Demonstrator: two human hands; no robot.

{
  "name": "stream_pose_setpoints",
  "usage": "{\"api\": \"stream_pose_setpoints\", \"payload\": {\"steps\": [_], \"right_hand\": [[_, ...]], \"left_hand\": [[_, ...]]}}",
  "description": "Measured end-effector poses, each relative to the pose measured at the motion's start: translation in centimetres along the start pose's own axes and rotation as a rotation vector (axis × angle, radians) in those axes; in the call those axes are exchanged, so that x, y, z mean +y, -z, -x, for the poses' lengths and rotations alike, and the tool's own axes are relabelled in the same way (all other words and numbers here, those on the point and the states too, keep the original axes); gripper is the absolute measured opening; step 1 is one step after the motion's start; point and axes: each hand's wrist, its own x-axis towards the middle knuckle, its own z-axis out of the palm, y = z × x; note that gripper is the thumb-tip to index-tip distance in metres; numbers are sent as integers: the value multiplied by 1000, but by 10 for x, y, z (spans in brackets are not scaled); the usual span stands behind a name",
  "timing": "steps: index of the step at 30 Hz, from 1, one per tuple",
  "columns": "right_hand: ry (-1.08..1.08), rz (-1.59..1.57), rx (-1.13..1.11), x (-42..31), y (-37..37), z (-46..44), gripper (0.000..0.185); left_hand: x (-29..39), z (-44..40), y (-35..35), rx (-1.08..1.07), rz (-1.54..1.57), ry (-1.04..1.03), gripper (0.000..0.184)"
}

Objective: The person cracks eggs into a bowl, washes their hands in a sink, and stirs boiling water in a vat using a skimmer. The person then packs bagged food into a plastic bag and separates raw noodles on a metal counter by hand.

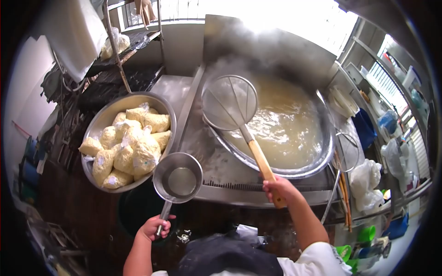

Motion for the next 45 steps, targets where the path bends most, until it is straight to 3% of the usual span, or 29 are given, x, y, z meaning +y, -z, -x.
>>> {"api": "stream_pose_setpoints", "payload": {"steps": [4,7,11,15,17,19,21,30,35,39,41,43,45], "right_hand": [[50,161,164,57,-25,41,40],[168,390,336,105,-37,50,51],[442,974,521,125,-50,70,58],[500,1021,522,122,-52,95,58],[199,484,407,121,-44,107,56],[121,530,479,124,-26,109,52],[413,832,542,129,-23,105,51],[424,672,654,101,-14,98,50],[625,579,956,80,76,51,36],[391,359,1004,33,171,30,22],[289,347,1114,-8,203,23,25],[354,629,1275,-29,282,-5,28],[324,713,1430,-63,302,-16,30]], "left_hand": [[2,-2,3,-54,-3,-7,51],[2,-2,6,-38,-28,-13,50],[6,2,-2,-11,-39,-13,52],[8,3,-3,-17,-51,-9,52],[8,4,-5,-11,-51,-13,52],[8,4,-5,-13,-60,-10,52],[8,2,0,-19,-101,-8,51],[3,-1,4,-3,-80,8,51],[0,-3,0,22,4,-32,50],[-2,-1,-1,49,35,-46,48],[-2,0,-3,55,45,-45,48],[-3,0,-7,69,61,-45,49],[-2,2,-11,109,34,-28,51]]}}
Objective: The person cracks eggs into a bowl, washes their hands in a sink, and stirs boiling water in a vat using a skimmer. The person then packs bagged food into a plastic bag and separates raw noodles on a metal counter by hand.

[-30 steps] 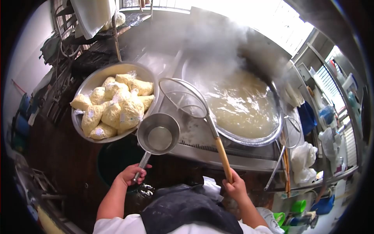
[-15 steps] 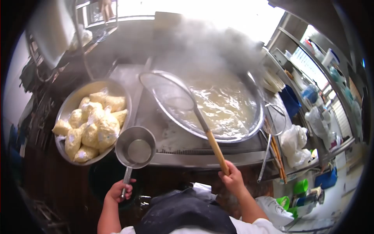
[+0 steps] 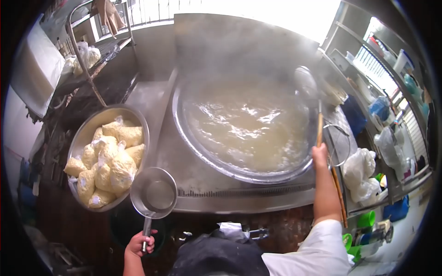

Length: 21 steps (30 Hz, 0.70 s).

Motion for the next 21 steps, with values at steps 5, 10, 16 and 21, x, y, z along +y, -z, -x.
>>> {"api": "stream_pose_setpoints", "payload": {"steps": [5,10,16,21], "right_hand": [[-120,213,-179,-28,-40,-9,29],[-329,178,-505,-58,-111,-6,36],[-255,187,-767,-107,-123,32,20],[-116,155,-972,-121,-121,72,6]], "left_hand": [[-3,4,-6,7,74,-9,50],[-5,5,-11,50,99,-12,51],[-11,3,-13,19,69,-49,52],[-13,2,-16,3,50,-65,52]]}}
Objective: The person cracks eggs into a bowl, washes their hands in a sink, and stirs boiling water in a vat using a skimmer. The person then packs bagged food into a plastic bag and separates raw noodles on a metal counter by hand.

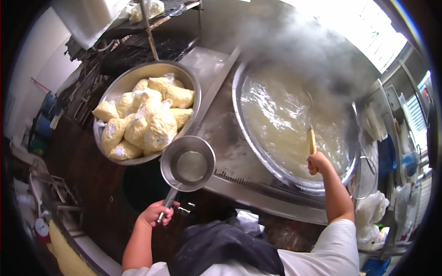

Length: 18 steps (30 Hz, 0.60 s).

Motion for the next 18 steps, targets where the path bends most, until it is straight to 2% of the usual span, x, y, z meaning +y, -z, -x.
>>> {"api": "stream_pose_setpoints", "payload": {"steps": [1,4,7,9,13,18], "right_hand": [[7,4,-4,-1,-6,5,6],[40,-264,-158,-3,-22,33,11],[-106,-513,-374,-5,-34,66,10],[-73,-681,-520,7,-40,84,15],[-155,-1049,-863,29,-52,129,26],[-119,-1207,-961,45,-64,192,33]], "left_hand": [[1,0,0,-14,-4,1,51],[3,-1,1,-36,-3,7,51],[5,-2,3,-43,-26,14,52],[7,-2,2,-63,-68,27,53],[12,-2,0,-62,-86,39,53],[17,-4,6,-64,-103,58,52]]}}
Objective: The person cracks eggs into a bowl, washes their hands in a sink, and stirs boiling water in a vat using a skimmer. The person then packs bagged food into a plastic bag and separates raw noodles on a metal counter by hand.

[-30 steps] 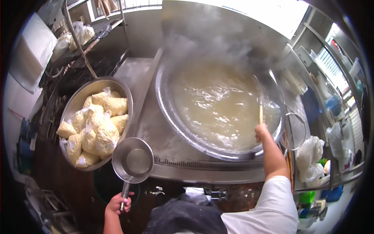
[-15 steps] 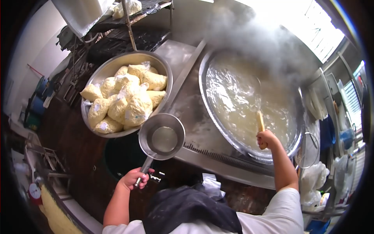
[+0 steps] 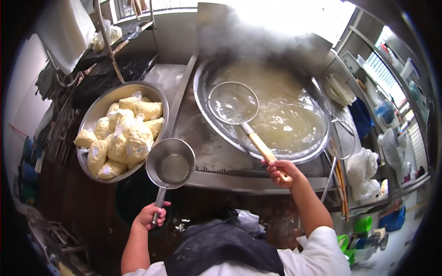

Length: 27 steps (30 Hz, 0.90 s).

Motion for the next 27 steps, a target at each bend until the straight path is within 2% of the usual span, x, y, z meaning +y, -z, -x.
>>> {"api": "stream_pose_setpoints", "payload": {"steps": [3,7,13,18,20,21,23,24,26,27], "right_hand": [[35,16,22,26,-8,19,37],[220,364,227,65,-35,46,42],[300,614,399,127,-45,63,43],[384,799,539,173,-18,60,42],[529,1001,695,184,-22,63,42],[530,1002,694,187,-29,69,42],[619,1478,839,192,-45,81,44],[619,1478,837,192,-40,83,44],[507,1194,772,192,-27,91,44],[510,1189,780,192,-30,89,44]], "left_hand": [[-1,-1,4,-5,-14,-4,51],[-1,-1,3,-30,-2,-18,51],[-1,-1,9,-28,1,-1,51],[2,1,10,-63,-16,-7,51],[2,0,12,-71,-28,-9,51],[3,0,13,-70,-28,-11,51],[5,1,14,-66,-69,9,53],[5,1,14,-64,-69,8,53],[6,1,13,-48,-85,30,52],[7,1,14,-53,-90,33,52]]}}
